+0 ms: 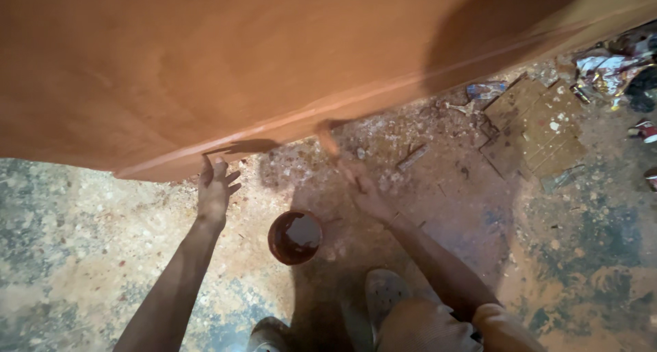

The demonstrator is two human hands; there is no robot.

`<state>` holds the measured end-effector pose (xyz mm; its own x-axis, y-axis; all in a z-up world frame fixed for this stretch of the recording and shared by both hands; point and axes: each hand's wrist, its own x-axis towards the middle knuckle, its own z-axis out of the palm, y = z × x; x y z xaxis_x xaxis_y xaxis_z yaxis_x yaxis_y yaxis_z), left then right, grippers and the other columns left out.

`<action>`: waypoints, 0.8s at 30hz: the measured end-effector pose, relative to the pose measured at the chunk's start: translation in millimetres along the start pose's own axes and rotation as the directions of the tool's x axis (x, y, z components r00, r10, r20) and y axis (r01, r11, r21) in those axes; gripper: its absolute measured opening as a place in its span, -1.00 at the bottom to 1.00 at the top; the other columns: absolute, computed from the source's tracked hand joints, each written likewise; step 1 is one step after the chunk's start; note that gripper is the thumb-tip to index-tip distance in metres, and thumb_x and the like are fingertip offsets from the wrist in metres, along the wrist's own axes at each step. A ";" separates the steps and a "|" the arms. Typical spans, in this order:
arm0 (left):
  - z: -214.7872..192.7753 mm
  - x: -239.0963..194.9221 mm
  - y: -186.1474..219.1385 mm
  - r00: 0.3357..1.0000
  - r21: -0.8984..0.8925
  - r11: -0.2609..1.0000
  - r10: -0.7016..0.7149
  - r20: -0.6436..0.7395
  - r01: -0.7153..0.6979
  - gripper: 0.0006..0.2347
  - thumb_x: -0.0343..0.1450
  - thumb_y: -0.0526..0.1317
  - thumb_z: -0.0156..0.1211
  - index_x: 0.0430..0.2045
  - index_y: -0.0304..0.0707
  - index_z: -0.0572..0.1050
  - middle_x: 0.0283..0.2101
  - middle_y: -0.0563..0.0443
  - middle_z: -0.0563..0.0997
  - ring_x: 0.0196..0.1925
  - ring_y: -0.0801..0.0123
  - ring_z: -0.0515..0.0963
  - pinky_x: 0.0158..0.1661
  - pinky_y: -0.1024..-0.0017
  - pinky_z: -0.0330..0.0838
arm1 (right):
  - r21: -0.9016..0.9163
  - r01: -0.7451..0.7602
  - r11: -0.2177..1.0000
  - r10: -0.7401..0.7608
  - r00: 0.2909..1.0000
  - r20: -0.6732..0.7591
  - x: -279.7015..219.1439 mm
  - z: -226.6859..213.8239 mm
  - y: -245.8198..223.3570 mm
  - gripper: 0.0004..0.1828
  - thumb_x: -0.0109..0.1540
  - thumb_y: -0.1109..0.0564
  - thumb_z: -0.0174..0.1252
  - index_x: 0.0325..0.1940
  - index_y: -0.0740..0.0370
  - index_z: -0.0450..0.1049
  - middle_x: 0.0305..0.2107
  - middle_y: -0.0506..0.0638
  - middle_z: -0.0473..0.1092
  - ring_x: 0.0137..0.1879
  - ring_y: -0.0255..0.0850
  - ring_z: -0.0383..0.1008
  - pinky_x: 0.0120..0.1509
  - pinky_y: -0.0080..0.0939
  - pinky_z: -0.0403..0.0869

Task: The person paints a wall with a paintbrush, repeatedly dipping the brush into a small container of reddish-brown paint. They apply paint to the lower section of the wall and a vertical corner, working methodically along the base and upward.

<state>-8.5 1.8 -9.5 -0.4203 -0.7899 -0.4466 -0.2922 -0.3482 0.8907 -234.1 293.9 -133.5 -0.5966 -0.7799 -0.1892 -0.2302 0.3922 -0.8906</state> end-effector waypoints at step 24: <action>20.9 -24.8 13.8 0.934 0.583 0.765 0.356 -0.029 -0.273 -0.21 0.53 0.20 -0.08 0.49 -0.43 -0.15 0.51 -0.52 -0.57 0.60 -0.28 -0.41 0.51 0.10 -0.32 | 0.331 -0.238 0.913 0.314 0.928 -0.199 12.9 -38.0 26.2 -0.56 0.40 0.09 0.03 0.37 -0.09 0.20 -0.43 -0.22 0.28 -0.44 -0.41 0.23 -0.43 -0.38 0.24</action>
<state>-20.1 27.2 12.2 -0.4715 -0.8764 -0.0978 -0.6099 0.2439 0.7540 -277.1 312.6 -143.5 -0.7792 -0.5034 -0.3734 0.1866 0.3824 -0.9050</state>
